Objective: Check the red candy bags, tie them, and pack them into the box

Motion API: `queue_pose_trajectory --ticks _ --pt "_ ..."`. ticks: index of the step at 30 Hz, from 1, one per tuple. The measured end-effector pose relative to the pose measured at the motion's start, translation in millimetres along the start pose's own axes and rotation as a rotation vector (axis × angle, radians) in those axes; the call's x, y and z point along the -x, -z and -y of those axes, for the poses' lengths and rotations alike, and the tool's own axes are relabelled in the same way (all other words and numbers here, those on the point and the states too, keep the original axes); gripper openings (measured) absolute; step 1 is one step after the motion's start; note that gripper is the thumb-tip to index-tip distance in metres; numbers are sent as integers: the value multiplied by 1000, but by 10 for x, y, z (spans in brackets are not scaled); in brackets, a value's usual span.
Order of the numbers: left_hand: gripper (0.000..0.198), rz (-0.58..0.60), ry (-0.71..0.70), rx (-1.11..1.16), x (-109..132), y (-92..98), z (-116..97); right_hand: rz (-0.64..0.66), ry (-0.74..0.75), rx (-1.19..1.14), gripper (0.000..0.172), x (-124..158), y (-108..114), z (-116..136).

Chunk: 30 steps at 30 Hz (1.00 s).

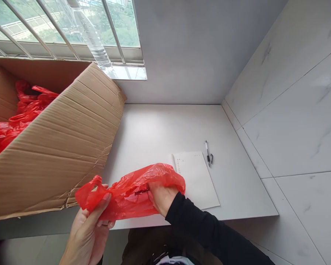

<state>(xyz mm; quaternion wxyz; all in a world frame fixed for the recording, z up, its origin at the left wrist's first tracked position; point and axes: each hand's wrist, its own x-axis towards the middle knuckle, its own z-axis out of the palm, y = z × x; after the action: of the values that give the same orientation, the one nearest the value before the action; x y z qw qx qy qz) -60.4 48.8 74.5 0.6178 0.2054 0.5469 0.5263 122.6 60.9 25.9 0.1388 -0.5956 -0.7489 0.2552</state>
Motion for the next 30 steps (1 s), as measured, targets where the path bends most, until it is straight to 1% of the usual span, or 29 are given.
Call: queue_pose_trajectory --ticks 2,4,7,9,11,13,16,19,21,25,27,30 --pt "55 -5 2 -9 -10 12 18 -15 -42 -25 16 5 45 -1" --pt "56 -4 -17 2 -17 9 33 -9 -59 -91 19 -2 81 3" --pt "57 -21 -63 8 -18 -13 32 39 28 -158 23 -24 106 -17" --pt "59 -37 -55 -11 -12 -26 20 15 37 -74 25 -47 95 -61" --pt "62 -38 -23 -33 -1 -30 8 -35 -18 47 27 -76 63 -125" --pt "63 -19 15 -51 9 -27 5 -51 -50 109 26 -105 23 -191" --pt "60 4 42 -63 13 -17 14 -45 -45 134 29 -125 -17 -258" --pt "52 18 21 -72 4 -8 33 -36 -36 151 29 -121 -7 -287" --pt "51 25 11 -75 1 -3 51 -17 -11 150 32 -121 20 -302" --pt "46 33 22 -62 11 1 83 18 52 133 46 -133 65 -339" --pt "43 28 15 -58 16 -3 82 11 61 130 44 -135 74 -342" --pt "47 12 -9 -56 9 -7 58 -39 24 143 33 -112 94 -300"
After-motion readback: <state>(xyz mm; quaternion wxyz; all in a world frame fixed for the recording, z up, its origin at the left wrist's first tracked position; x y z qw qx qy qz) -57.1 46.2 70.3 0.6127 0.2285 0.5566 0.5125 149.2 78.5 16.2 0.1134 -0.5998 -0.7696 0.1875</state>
